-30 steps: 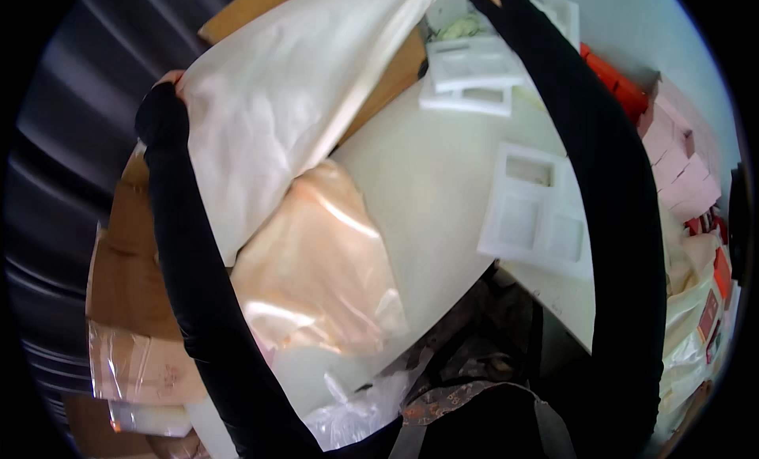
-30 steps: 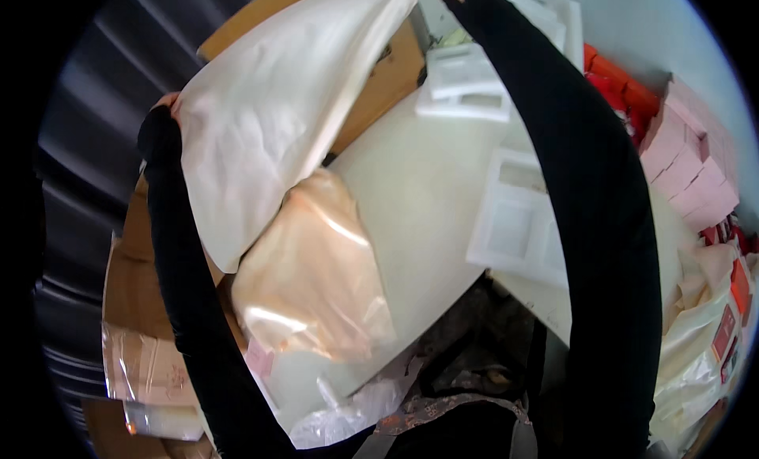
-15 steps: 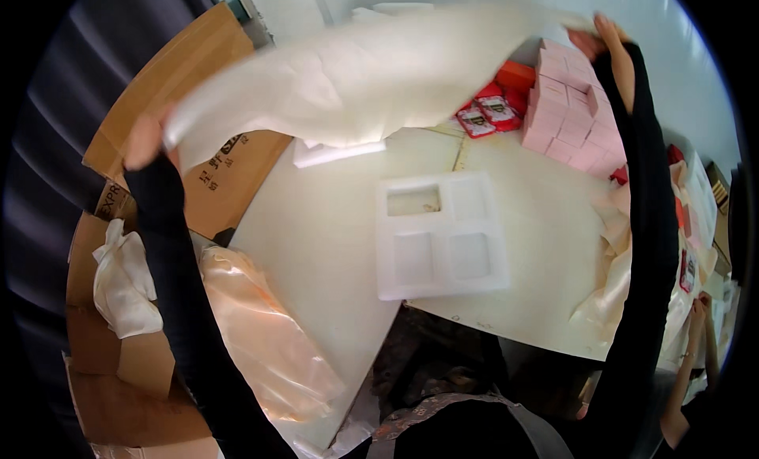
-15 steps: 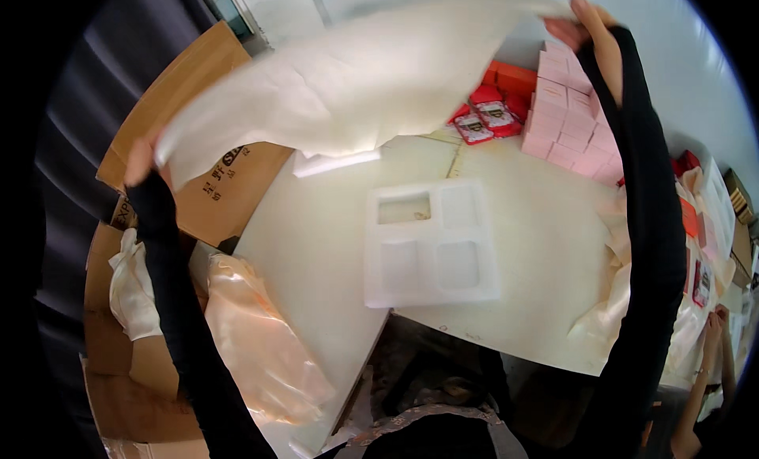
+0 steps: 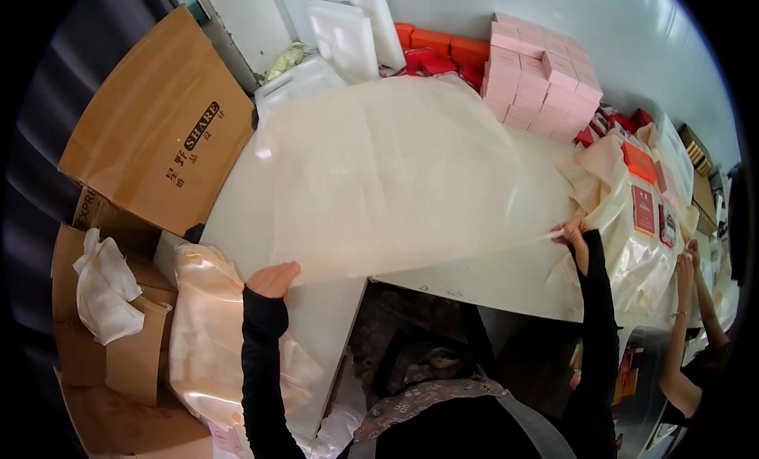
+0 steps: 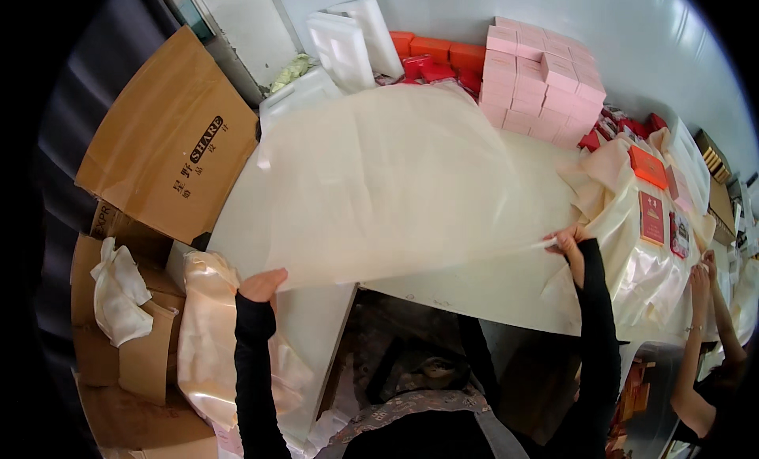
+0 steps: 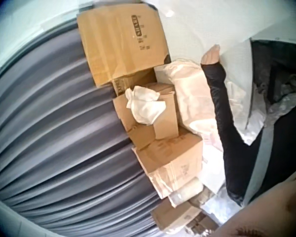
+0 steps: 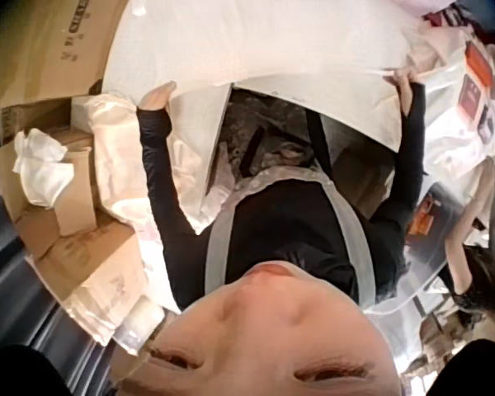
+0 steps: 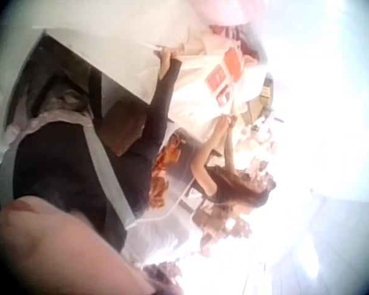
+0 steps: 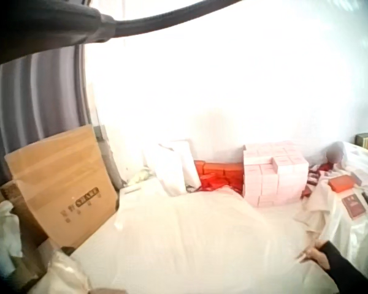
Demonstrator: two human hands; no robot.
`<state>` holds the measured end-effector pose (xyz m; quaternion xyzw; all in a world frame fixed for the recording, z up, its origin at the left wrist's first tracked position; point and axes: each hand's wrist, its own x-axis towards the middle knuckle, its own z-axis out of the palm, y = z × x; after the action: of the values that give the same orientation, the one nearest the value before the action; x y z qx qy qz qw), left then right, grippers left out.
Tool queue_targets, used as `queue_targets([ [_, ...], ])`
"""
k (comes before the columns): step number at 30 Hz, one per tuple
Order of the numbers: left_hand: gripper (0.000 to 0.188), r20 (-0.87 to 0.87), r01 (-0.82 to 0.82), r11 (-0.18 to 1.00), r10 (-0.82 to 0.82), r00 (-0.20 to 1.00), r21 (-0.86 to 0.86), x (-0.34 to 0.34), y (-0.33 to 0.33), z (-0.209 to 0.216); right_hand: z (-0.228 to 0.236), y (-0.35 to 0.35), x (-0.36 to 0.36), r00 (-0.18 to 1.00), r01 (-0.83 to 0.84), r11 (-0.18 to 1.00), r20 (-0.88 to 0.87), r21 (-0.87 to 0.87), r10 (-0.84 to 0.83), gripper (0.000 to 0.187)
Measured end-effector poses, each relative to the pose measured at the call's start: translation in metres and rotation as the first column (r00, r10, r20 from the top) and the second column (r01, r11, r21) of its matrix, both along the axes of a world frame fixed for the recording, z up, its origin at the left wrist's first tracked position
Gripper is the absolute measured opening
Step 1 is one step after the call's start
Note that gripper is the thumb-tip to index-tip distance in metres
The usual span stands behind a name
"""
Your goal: The person repeatedly packs small orange and pink boxes along with a red packet into a white plastic shipping bag. They place the items inside, fold the bag, and then retrieve a white styrofoam insert to place on top of the packed bag before repeating the process with a new bag.
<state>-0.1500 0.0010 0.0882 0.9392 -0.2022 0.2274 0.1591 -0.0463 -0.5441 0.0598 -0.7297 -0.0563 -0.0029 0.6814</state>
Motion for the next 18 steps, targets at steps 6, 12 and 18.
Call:
queue_targets([
  [6, 0.036, -0.188, -0.089, 0.996, 0.093, 0.978, 0.031, -0.043, -0.003, -0.045, -0.035, -0.007, -0.044, 0.972, 0.005, 0.987, -0.233, -0.161, -0.043, 0.022],
  [12, 0.034, -0.690, -0.148, 0.967, 0.251, 0.679, 0.206, -0.079, -0.001, -0.058, -0.008, -0.012, -0.059, 0.933, -0.282, 0.837, -0.339, -0.469, 0.124, 0.015],
  [18, 0.081, -0.664, -0.053, 0.997, 0.074, 0.744, 0.052, 0.053, -0.005, -0.034, 0.021, 0.099, 0.071, 0.926, -0.308, 0.764, 0.005, -0.566, 0.377, 0.033],
])
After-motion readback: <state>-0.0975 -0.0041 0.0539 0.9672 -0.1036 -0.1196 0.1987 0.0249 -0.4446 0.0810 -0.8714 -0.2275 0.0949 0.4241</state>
